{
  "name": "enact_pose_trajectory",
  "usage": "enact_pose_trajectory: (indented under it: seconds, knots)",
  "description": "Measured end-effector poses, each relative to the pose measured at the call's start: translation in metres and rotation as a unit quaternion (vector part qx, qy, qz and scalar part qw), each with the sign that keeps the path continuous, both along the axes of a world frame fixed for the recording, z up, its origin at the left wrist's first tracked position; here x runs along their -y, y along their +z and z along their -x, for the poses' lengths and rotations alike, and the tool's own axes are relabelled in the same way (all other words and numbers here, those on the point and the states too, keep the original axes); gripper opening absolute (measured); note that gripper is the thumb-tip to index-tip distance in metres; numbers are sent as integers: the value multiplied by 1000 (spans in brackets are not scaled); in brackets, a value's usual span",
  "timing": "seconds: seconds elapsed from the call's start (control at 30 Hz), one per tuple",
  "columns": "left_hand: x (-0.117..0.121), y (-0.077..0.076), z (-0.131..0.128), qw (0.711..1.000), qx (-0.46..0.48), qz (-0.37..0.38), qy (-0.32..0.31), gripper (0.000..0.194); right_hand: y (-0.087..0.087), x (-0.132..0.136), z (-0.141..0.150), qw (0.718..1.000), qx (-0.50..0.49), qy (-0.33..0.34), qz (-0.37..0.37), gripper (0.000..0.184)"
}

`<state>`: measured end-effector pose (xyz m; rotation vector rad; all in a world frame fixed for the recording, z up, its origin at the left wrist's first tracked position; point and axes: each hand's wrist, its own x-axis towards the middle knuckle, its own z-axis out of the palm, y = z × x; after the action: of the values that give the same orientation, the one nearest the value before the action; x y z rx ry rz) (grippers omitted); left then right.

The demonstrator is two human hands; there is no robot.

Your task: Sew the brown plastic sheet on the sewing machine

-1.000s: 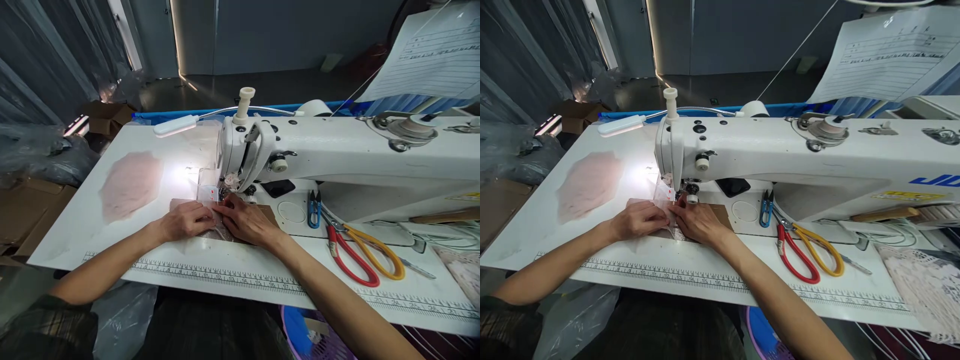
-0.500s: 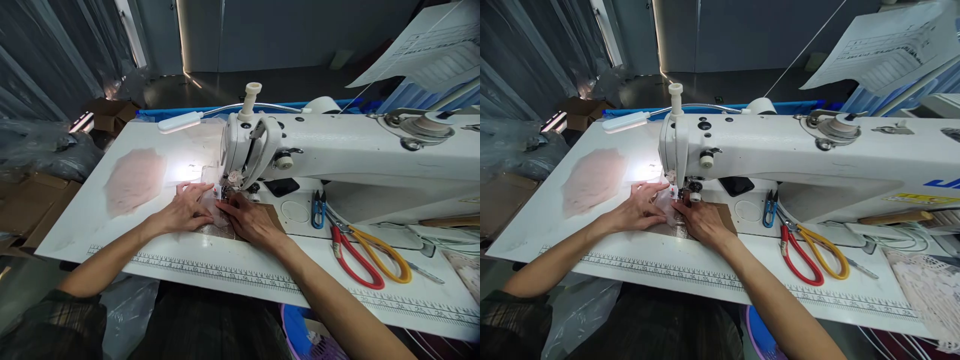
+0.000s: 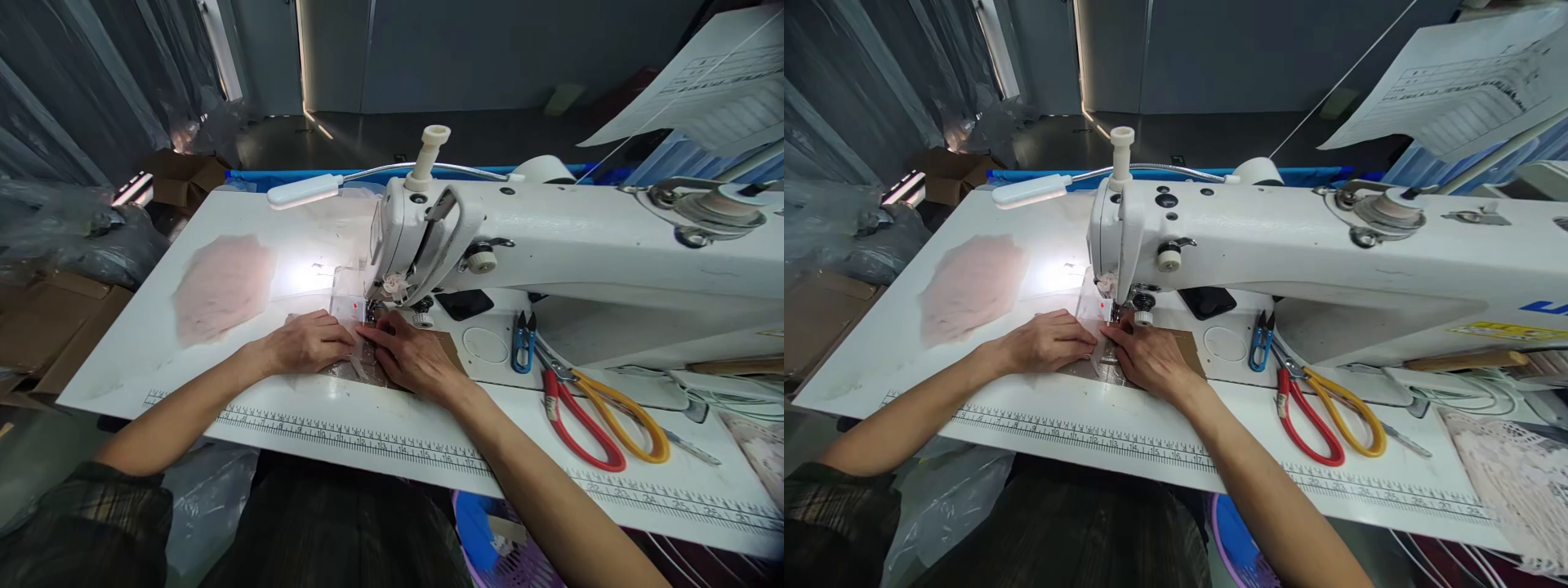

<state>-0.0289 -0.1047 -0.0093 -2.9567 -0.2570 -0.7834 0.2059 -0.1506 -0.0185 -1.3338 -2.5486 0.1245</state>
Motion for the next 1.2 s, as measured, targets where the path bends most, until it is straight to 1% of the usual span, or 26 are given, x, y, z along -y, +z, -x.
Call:
enact_pose_trajectory:
  seconds: [0.13,0.27,0.43,0.63,0.83,0.97,1.1,1.2]
  knots:
    - [0,1,2,1000,-9,2,-6,21,-3,0,-2,1000,-8,-6,2,44]
    - [0,2,2,1000,-21,9,11,21,0,1,-1,1000,-6,3,2,43]
    - [0,5,2,999,-34,16,11,23,2,2,-1,1000,-13,-3,9,44]
    - [1,6,3,1000,-4,9,-6,20,0,2,-5,999,-31,1,19,41]
    - [1,2,2,1000,12,-1,-15,18,1,2,-4,1000,0,9,-12,40]
    - [2,3,0,1000,-5,-21,-12,17,1,4,0,1000,18,6,-25,41]
    - [3,4,-1,997,-31,-63,-9,20,4,4,2,1000,22,-11,13,42]
    - [2,2,0,998,-33,-56,-6,21,13,0,-3,996,-29,-38,80,43]
